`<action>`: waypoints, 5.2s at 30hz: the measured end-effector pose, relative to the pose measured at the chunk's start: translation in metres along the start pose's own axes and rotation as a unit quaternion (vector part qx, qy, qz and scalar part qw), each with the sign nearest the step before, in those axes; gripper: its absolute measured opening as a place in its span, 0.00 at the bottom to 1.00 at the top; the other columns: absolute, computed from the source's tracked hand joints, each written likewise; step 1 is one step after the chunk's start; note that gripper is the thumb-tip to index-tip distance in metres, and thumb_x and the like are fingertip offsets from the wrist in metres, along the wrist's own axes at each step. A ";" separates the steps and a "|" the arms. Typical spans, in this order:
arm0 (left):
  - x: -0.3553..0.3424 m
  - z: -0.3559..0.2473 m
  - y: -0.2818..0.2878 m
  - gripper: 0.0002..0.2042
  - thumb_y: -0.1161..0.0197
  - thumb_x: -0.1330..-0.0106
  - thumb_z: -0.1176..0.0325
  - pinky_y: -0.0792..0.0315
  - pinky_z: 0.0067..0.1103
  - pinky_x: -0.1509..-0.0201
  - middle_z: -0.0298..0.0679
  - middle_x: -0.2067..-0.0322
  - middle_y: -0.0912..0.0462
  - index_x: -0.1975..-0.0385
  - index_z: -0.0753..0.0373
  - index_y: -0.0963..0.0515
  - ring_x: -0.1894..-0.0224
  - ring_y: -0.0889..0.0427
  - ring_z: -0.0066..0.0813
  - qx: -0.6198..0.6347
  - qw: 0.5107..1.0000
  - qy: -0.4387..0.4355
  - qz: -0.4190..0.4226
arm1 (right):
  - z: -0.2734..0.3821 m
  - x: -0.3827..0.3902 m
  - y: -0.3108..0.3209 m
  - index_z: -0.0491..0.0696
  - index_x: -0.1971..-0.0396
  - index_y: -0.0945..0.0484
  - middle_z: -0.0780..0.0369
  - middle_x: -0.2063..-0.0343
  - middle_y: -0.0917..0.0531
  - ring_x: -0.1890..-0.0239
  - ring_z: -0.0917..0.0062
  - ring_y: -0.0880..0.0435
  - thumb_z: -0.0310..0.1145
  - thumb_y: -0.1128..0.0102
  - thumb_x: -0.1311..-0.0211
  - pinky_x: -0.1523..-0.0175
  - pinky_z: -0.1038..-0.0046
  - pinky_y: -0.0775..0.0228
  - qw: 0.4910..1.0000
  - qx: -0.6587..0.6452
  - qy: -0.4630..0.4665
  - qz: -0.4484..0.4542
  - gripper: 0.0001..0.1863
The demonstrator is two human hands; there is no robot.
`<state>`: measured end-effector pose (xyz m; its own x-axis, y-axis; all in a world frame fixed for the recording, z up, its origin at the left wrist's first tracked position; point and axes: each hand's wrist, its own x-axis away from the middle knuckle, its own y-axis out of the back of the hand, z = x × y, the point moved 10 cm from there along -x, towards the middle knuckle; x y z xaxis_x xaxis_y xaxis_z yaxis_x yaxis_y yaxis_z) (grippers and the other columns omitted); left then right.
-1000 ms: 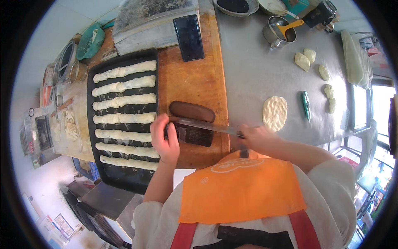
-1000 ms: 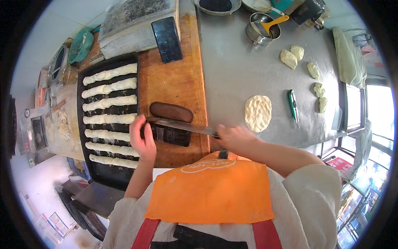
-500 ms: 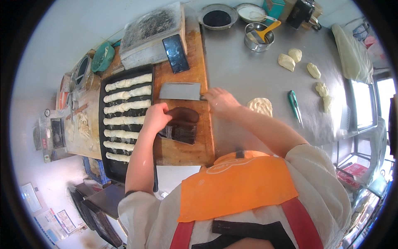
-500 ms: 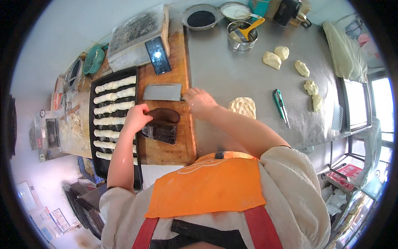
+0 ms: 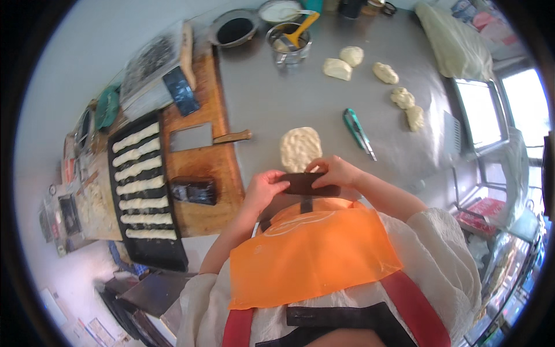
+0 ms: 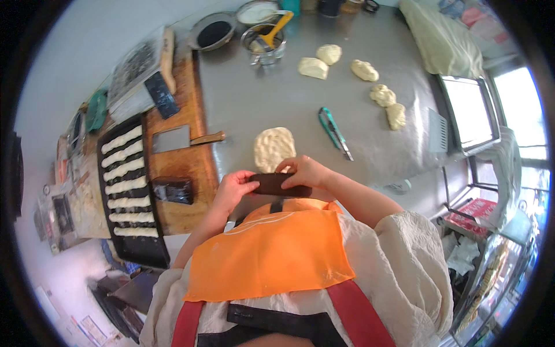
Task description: The person flattens pieces of dough by hand, applies a filling using a scraper, rolls the dough into cylindrical shapes, and places them onto a baking tray.
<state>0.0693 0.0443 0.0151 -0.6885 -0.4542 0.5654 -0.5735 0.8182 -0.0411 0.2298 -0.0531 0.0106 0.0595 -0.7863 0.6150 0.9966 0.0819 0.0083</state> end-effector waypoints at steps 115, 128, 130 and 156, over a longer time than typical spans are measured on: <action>0.052 -0.090 -0.062 0.18 0.33 0.44 0.78 0.20 0.26 0.61 0.39 0.59 0.15 0.52 0.66 0.22 0.54 0.15 0.32 0.110 0.992 -0.046 0.039 | 0.164 0.039 -0.019 0.44 0.48 0.27 0.58 0.56 0.15 0.55 0.72 0.16 0.25 0.35 0.36 0.49 0.67 0.22 0.905 -0.257 0.327 -0.093 0.17; 0.065 -0.093 -0.038 0.13 0.30 0.45 0.71 0.27 0.23 0.70 0.37 0.72 0.21 0.61 0.65 0.22 0.72 0.20 0.30 0.200 0.963 0.003 0.180 | 0.191 0.037 -0.046 0.45 0.46 0.22 0.59 0.50 0.19 0.46 0.71 0.21 0.36 0.31 0.37 0.39 0.63 0.28 0.904 -0.202 0.376 0.012 0.22; 0.050 -0.089 -0.029 0.12 0.31 0.44 0.72 0.27 0.22 0.71 0.35 0.73 0.21 0.60 0.65 0.22 0.73 0.21 0.28 0.149 0.981 -0.012 0.122 | 0.184 0.037 -0.037 0.45 0.48 0.22 0.60 0.46 0.21 0.41 0.71 0.24 0.39 0.28 0.41 0.35 0.63 0.33 0.862 -0.363 0.353 -0.012 0.24; 0.042 -0.091 -0.032 0.14 0.28 0.44 0.71 0.30 0.21 0.70 0.34 0.71 0.19 0.59 0.64 0.20 0.73 0.22 0.24 0.068 0.996 -0.054 0.002 | 0.168 0.045 -0.023 0.41 0.57 0.24 0.61 0.76 0.21 0.76 0.75 0.21 0.24 0.36 0.40 0.71 0.71 0.28 0.848 -0.410 0.309 -0.132 0.12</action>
<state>0.0994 0.0307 0.1158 -0.7307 -0.4915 0.4738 -0.6200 0.7682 -0.1594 0.2000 0.0123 0.1702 -0.4051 -0.9028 0.1444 0.6691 -0.4004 -0.6261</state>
